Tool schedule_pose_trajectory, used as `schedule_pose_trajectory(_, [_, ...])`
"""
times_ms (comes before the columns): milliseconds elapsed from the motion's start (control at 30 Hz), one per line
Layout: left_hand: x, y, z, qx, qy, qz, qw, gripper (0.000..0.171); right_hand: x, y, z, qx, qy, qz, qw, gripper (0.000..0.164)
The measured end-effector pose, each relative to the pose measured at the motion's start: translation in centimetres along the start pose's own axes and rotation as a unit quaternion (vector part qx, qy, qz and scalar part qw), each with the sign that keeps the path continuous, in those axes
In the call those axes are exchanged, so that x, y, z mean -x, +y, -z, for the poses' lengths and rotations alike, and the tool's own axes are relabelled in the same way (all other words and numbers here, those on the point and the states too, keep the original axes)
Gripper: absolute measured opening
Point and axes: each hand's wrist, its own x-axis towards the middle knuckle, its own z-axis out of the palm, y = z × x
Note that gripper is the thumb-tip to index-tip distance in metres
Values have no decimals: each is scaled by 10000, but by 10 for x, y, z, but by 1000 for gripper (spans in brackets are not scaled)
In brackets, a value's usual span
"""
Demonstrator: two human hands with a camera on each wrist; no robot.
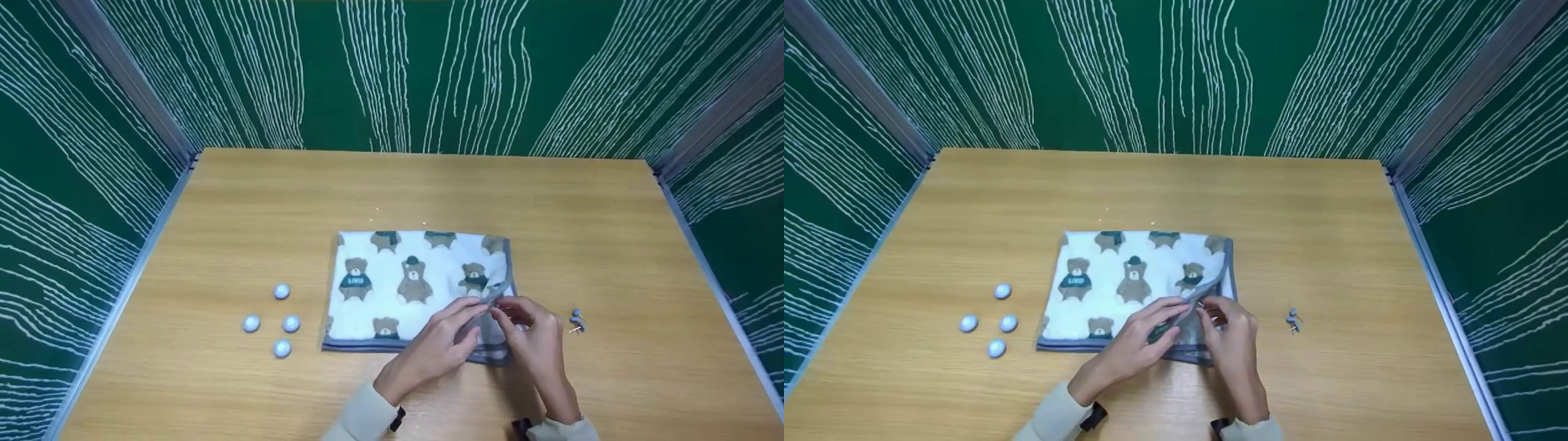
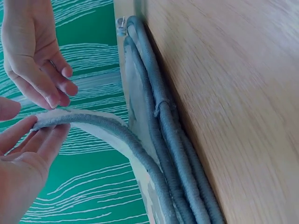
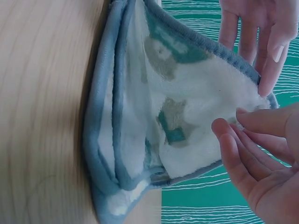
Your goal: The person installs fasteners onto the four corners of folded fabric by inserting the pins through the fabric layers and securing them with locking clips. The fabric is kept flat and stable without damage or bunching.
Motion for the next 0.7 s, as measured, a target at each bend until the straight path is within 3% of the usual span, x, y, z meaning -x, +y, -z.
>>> schedule_pose_trajectory(367, [1, 1, -1, 366, -230, 57, 9990, 37, 0, 1, -3, -175, 186, 321, 9992, 17])
schedule_pose_trajectory(533, [2, 4, -1, 180, -261, -20, 9995, 37, 0, 4, -4, -225, 317, 540, 9978, 18])
schedule_pose_trajectory(700, [5, 10, 1, 6, -440, -18, 9990, 36, 0, 4, -3, -346, 334, 324, 9983, 19])
